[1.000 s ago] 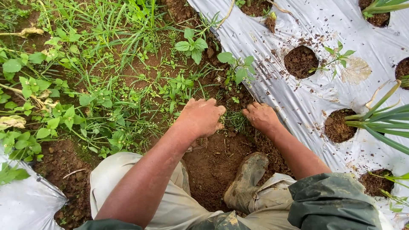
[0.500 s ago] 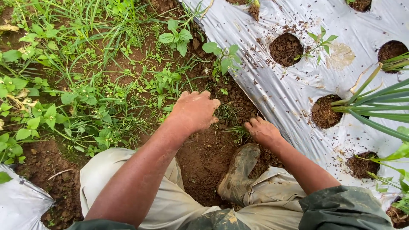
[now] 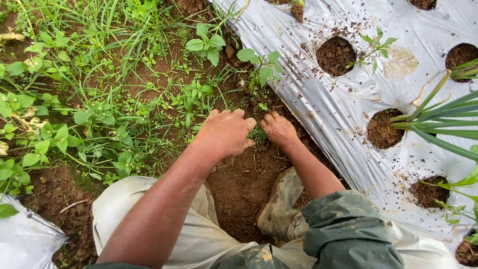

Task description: The person weeds a garden bed covered with white plastic mulch. They pull weeds by hand from around the base of plants and from the soil between the rows, then use a small hand hoe to loosen the soil and remove additional weeds.

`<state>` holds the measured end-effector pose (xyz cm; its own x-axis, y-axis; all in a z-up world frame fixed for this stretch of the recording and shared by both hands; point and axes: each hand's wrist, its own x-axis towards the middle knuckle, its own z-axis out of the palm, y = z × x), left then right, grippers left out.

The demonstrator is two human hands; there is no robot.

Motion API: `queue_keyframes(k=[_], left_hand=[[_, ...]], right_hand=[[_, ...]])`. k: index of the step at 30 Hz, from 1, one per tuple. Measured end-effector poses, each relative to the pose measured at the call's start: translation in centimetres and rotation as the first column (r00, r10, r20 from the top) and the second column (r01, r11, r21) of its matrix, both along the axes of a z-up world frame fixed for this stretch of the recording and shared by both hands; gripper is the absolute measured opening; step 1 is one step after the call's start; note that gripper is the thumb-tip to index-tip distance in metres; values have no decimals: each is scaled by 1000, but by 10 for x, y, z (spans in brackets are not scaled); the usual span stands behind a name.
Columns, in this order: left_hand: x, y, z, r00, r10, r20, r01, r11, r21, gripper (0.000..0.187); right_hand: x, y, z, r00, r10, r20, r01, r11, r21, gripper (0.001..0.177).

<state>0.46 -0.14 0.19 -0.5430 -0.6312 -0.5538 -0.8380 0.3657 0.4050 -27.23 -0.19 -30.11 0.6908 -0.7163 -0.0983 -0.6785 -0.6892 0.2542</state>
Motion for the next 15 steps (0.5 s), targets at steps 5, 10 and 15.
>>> queue_keyframes(k=[5,10,15], left_hand=[[-1,-4,4,1000,3,-2,-3,1000,28,42],[9,-6,12,997,71,-33,-70,997,31,43],[22,-9,19,992,119,-37,-116,991,59,44]], right_hand=[[-3,11,1,990,98,-99,-85,989,124,20],[-9,7,41,985,61,-158,4,924,382,27],[-18,54,51,969,-137,-206,243,679,692,38]])
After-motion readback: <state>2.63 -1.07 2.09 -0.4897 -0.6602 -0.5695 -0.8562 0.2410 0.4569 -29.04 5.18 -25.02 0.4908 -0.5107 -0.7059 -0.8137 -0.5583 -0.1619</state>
